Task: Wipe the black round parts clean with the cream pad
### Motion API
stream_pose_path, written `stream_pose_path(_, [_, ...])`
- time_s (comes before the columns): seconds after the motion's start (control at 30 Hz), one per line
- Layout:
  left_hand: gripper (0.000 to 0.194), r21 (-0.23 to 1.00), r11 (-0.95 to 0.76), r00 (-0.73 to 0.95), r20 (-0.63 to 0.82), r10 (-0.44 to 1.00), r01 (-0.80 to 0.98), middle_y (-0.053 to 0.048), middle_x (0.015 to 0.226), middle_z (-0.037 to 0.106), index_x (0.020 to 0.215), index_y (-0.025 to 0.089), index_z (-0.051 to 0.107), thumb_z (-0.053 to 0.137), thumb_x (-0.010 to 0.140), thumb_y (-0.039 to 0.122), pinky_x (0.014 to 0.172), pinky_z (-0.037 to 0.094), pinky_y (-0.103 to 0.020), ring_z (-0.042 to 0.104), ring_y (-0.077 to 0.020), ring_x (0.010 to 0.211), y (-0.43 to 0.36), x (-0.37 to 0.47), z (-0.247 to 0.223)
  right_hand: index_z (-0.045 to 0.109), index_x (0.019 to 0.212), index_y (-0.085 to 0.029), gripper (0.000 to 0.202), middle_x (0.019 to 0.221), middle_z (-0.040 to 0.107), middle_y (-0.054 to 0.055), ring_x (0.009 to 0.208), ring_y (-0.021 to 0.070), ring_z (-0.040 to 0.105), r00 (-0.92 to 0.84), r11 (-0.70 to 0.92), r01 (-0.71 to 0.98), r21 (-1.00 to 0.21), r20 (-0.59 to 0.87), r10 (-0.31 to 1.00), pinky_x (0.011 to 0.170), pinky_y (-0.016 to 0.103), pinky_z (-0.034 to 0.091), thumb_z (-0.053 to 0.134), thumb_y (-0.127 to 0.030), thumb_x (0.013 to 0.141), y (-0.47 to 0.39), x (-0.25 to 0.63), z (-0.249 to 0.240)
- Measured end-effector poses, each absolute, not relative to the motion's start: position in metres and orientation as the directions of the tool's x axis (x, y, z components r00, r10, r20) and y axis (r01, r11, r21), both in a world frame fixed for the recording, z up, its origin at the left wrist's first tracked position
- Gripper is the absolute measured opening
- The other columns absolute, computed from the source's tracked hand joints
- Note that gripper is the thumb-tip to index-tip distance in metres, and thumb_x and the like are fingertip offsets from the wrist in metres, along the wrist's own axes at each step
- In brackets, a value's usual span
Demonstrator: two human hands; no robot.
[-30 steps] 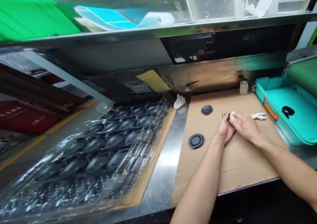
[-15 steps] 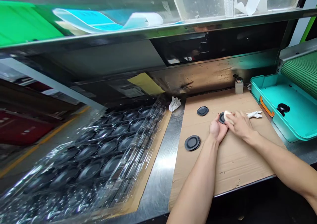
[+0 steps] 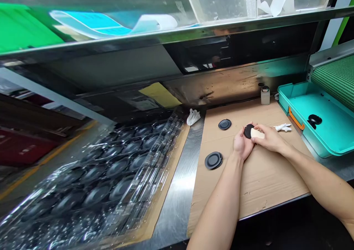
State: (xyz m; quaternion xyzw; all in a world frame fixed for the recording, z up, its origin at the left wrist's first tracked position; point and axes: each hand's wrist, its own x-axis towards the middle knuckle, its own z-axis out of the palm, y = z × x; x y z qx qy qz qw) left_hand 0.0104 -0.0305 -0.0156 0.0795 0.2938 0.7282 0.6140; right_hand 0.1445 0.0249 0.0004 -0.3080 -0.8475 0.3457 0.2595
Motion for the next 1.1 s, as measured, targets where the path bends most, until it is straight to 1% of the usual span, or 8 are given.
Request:
stream_pose_path(0.1, [0.039,0.53,-0.015,-0.172,-0.249,0.953,-0.848,-0.015,0.11,0.072,0.113,0.012,0.068,0.037,0.103,0.034,0.099,0.054,-0.043,0.07,-0.0252,0.105,-0.03,0.014,-0.017,0.068,0.116,-0.022,0.03,0.106,0.074,0.003,0.092,0.0189,0.066,-0.697,0.584,0.272,-0.765,0.262,0.668,0.081,0.028,0.046,0.068,-0.029,0.086,0.024,0.145,0.007])
stream_pose_path(0.2, [0.038,0.53,0.025,-0.147,-0.278,0.949,-0.848,-0.016,0.112,0.072,0.11,0.012,0.068,0.04,0.102,0.035,0.098,0.054,-0.046,0.07,-0.0268,0.104,-0.03,0.013,-0.017,0.072,0.114,-0.022,0.03,0.103,0.074,0.002,0.093,0.0189,0.066,-0.782,0.598,0.218,-0.771,0.228,0.58,0.081,0.028,0.046,0.068,-0.032,0.086,0.026,0.148,0.011])
stream_pose_path(0.33, [0.038,0.494,-0.029,-0.194,-0.286,0.938,-0.869,-0.017,0.114,0.072,0.107,0.012,0.068,0.038,0.103,0.036,0.099,0.055,-0.049,0.069,-0.0282,0.108,-0.031,0.005,-0.015,0.075,0.11,-0.023,0.027,0.103,0.076,0.002,0.093,0.0195,0.069,-0.791,0.595,0.224,-0.772,0.212,0.574,0.082,0.028,0.048,0.066,-0.034,0.087,0.032,0.152,0.01])
stream_pose_path(0.43, [0.039,0.43,-0.133,-0.285,-0.312,0.906,-0.893,-0.017,0.114,0.072,0.11,0.013,0.066,0.034,0.104,0.035,0.093,0.058,-0.047,0.07,-0.028,0.109,-0.033,-0.007,-0.012,0.077,0.108,-0.025,0.025,0.105,0.077,0.001,0.096,0.02,0.07,-0.783,0.625,0.24,-0.743,0.232,0.577,0.086,0.029,0.048,0.065,-0.034,0.088,0.034,0.153,0.007])
stream_pose_path(0.53, [0.044,0.327,-0.207,-0.326,-0.367,0.871,-0.922,-0.018,0.109,0.071,0.116,0.013,0.063,0.026,0.105,0.032,0.081,0.063,-0.04,0.071,-0.0261,0.105,-0.035,-0.02,-0.009,0.077,0.107,-0.025,0.024,0.104,0.077,0.002,0.097,0.0205,0.069,-0.796,0.649,0.265,-0.713,0.218,0.565,0.087,0.029,0.048,0.064,-0.034,0.09,0.034,0.153,0.006])
stream_pose_path(0.73, [0.053,0.155,-0.211,-0.259,-0.429,0.866,-0.965,-0.016,0.092,0.067,0.116,0.007,0.058,0.022,0.106,0.045,0.07,0.065,-0.029,0.071,-0.0215,0.09,-0.037,-0.025,-0.003,0.078,0.093,-0.022,0.022,0.09,0.077,0.002,0.082,0.0179,0.067,-0.824,0.674,0.33,-0.661,0.148,0.547,0.072,0.026,0.045,0.059,-0.033,0.092,0.033,0.155,0.009])
stream_pose_path(0.93, [0.051,0.156,-0.141,-0.196,-0.432,0.88,-0.978,-0.015,0.094,0.064,0.117,0.01,0.057,0.022,0.106,0.047,0.058,0.063,-0.023,0.07,-0.0185,0.083,-0.038,-0.023,-0.002,0.074,0.081,-0.019,0.024,0.074,0.071,0.001,0.066,0.0144,0.057,-0.844,0.719,0.365,-0.592,0.117,0.524,0.06,0.025,0.033,0.058,-0.032,0.093,0.032,0.154,0.005])
stream_pose_path(1.1, [0.05,0.164,-0.107,-0.168,-0.422,0.891,-0.981,-0.015,0.095,0.064,0.118,0.01,0.056,0.023,0.106,0.046,0.055,0.062,-0.021,0.07,-0.017,0.077,-0.038,-0.022,-0.003,0.071,0.076,-0.02,0.027,0.065,0.064,-0.001,0.059,0.0131,0.05,-0.843,0.725,0.383,-0.573,0.104,0.528,0.056,0.025,0.028,0.056,-0.034,0.094,0.031,0.153,0.004])
